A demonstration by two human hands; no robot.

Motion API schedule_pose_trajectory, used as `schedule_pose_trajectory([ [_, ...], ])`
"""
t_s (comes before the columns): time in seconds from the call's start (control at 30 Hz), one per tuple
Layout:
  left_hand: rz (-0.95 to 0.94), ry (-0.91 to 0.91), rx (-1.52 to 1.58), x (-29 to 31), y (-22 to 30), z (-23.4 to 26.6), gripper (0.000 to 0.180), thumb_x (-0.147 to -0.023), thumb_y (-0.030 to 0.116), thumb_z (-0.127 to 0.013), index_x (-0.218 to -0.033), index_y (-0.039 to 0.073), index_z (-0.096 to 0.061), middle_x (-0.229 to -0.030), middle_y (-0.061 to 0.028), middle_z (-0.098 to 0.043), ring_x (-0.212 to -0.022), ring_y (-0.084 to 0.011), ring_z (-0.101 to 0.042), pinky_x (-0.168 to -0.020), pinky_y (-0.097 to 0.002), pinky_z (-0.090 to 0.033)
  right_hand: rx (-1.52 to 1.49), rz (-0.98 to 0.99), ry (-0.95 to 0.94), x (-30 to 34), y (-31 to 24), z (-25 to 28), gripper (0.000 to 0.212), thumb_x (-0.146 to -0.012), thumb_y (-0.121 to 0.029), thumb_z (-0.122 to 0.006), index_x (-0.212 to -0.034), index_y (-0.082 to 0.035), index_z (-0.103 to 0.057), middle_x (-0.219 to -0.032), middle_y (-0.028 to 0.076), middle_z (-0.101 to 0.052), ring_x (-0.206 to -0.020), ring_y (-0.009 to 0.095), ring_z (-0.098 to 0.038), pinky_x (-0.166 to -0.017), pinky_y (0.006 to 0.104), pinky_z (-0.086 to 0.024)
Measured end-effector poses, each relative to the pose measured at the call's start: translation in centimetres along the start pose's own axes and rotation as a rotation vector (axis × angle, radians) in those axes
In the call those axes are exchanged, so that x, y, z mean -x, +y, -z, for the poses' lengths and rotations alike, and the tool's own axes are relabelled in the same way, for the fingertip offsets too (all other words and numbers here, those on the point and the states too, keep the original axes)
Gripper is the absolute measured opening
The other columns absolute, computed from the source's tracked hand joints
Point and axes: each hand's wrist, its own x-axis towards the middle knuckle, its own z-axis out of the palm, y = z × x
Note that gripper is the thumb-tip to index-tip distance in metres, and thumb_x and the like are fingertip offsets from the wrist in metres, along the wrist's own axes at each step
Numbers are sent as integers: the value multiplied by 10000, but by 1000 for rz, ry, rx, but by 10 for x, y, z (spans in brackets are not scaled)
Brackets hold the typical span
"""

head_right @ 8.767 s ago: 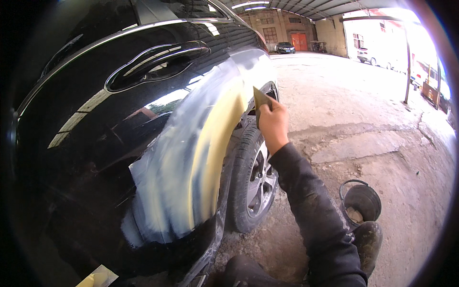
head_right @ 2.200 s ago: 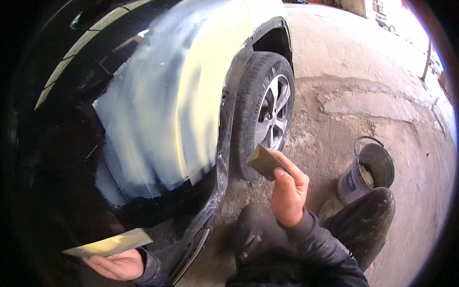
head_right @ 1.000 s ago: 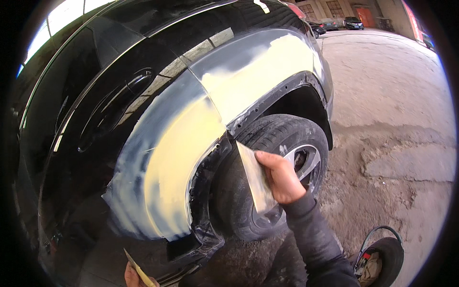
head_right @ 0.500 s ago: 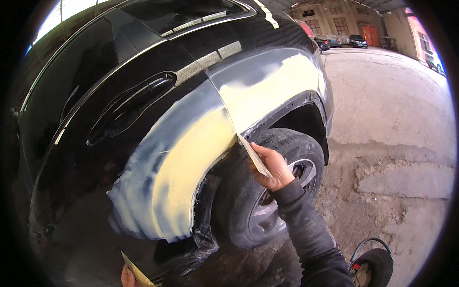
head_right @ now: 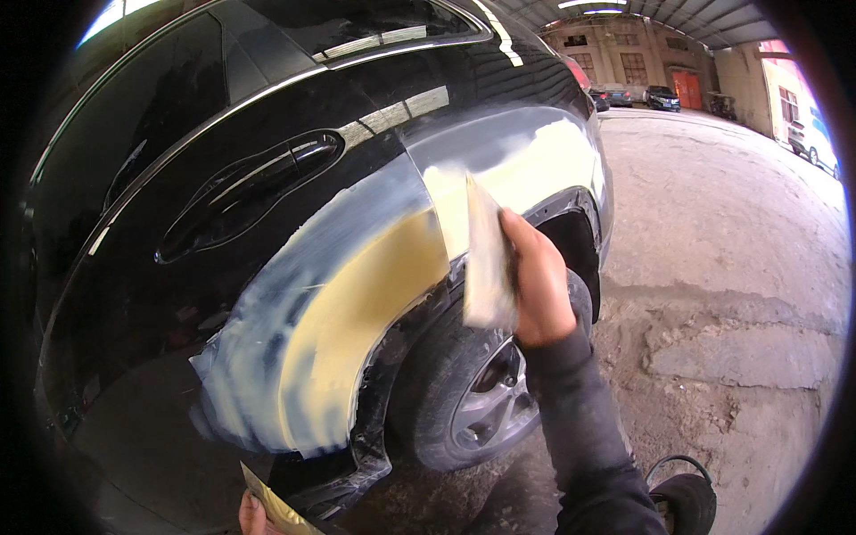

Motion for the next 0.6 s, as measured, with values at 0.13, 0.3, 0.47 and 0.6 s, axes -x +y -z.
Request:
schedule_pose_trajectory([
  [0.13,-198,136,-163,-3,-19,-38,322,-1093,131,-559,-1309,-99,-620,-1228,-186,-707,-1133,-251,-669,-984,-382,-528,670,400,-18,117,46,-6,271,-1102,-209,-556,-1083,20,-700,-952,50,-714,-819,149,-643,-741,326,-522],
  [0.3,-170,164,-338,-5,-34,-78,205,-1081,126,-582,-1137,-67,-624,-1086,-134,-697,-989,-203,-658,-899,-338,-521,386,272,-698,213,95,-21,339,-1084,-230,-596,-1270,11,-746,-1317,210,-729,-1260,408,-679,-1084,476,-523],
  [0.47,-264,190,-317,-9,-28,-57,226,-1076,134,-586,-1172,-61,-648,-1122,-189,-703,-1024,-271,-683,-902,-391,-552,526,333,-895,199,121,14,222,-1033,-74,-610,-1198,0,-739,-1342,190,-717,-1286,374,-671,-1128,478,-520],
  [0.6,-717,214,-981,-10,-25,-9,354,-1080,102,-560,-1396,-47,-612,-1312,-331,-631,-1150,-447,-670,-959,-509,-563,764,-3,-379,165,113,59,160,-1057,-25,-544,-1091,13,-695,-1070,118,-748,-992,228,-720,-848,379,-587],
])
